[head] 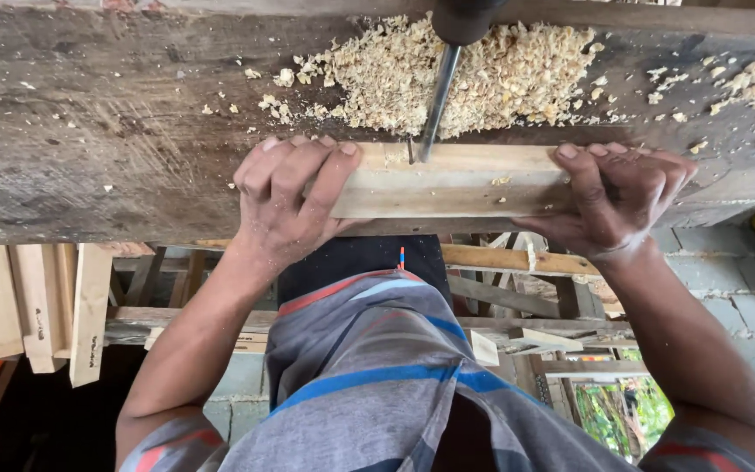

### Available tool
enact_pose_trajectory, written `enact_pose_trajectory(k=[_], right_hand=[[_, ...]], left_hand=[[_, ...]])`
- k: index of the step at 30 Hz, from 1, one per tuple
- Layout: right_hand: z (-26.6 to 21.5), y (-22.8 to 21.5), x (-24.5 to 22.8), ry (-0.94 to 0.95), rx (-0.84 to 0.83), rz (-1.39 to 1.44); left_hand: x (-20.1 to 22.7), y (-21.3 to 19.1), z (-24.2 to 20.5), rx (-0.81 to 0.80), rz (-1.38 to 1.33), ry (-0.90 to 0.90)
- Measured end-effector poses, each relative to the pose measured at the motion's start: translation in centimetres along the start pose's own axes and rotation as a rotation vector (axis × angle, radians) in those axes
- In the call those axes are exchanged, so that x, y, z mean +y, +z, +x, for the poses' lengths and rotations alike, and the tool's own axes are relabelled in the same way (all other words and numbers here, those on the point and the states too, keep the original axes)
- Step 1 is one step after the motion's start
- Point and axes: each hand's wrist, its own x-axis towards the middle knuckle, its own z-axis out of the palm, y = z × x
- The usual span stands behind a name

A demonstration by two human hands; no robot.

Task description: Drilling a hole into a wooden block using a fixed drill bit.

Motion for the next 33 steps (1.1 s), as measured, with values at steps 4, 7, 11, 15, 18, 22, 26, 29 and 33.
enact_pose_trajectory(k=[4, 7, 11, 15, 18, 22, 26, 29, 33], right_hand=[[0.9, 0.0, -0.2, 0.011, 0.009, 0.001], [0.9, -0.3, -0.3, 0.022, -0.009, 0.03], [0.7, -0.2, -0.1, 0.067, -0.008, 0.014], [0.8, -0.4, -0.3, 0.071, -0.006, 0.008], [0.5, -0.4, 0.5, -0.009, 0.01, -0.022], [-0.3, 0.0, 0.4, -0.08, 0.033, -0.017], [-0.1, -0.1, 0.0, -0.051, -0.026, -0.017], [-0.2, -0.2, -0.1, -0.042, -0.04, 0.0], [0.8, -0.1, 0.2, -0.039, -0.028, 0.001]], left_hand=[[-0.4, -0.3, 1.0, 0.025, -0.009, 0.019], [-0.7, -0.3, 1.5, 0.006, -0.015, 0.035], [-1.2, -0.7, 2.7, -0.024, -0.007, 0.082], [-0.8, -0.3, 2.1, -0.009, -0.074, 0.034], [0.5, 1.1, -0.5, 0.061, -0.049, -0.02], [1.4, 1.3, -2.3, 0.079, -0.078, -0.085], [0.9, 1.1, -2.1, 0.083, -0.075, -0.069], [0.8, 0.9, -2.1, 0.075, -0.071, -0.065], [0.3, 0.9, -1.4, 0.08, -0.077, -0.066]])
